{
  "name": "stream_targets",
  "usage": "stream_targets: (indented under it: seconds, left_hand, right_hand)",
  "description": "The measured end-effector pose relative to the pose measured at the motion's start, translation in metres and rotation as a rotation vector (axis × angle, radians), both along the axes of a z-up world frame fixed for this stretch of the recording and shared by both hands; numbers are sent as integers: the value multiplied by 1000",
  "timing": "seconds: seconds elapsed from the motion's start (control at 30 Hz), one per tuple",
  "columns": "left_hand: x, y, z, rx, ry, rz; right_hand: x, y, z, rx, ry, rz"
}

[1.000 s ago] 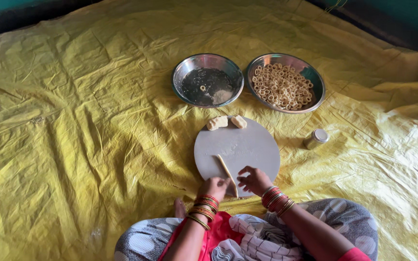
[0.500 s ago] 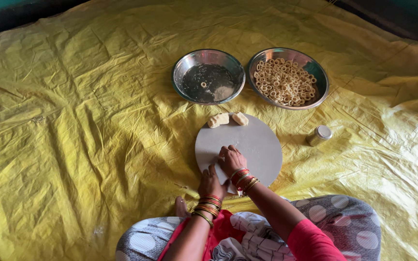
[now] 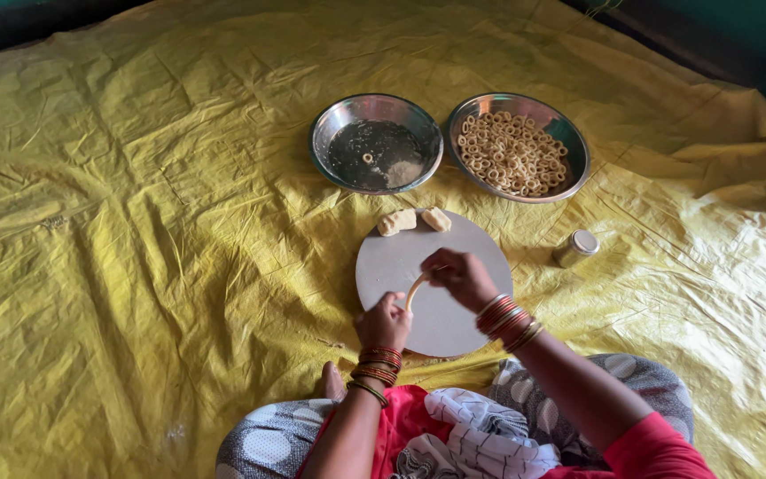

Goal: The person rolls small pieces of dough into thin ropes on a round board using a small wooden stick. They then join the ends of the ropes to form small rings and place them into a metal bowl.

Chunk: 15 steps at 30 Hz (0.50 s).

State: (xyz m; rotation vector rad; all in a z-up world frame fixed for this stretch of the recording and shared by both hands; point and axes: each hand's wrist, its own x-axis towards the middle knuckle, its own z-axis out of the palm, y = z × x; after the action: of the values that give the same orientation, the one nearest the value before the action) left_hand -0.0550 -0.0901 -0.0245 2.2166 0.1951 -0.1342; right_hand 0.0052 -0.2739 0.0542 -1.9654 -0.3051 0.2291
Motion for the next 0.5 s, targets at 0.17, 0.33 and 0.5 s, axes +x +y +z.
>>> stream_targets:
  seconds: [0.17, 0.33, 0.5]
  left_hand:
    - [17, 25, 7, 183, -311, 152]
    - [15, 37, 12, 219, -302, 142]
    - [15, 28, 12, 264, -195, 142]
  right_hand:
    - [13, -42, -28, 141, 81, -10]
    - [0, -62, -48, -620, 231, 163]
    - [-4, -40, -55, -674, 74, 24]
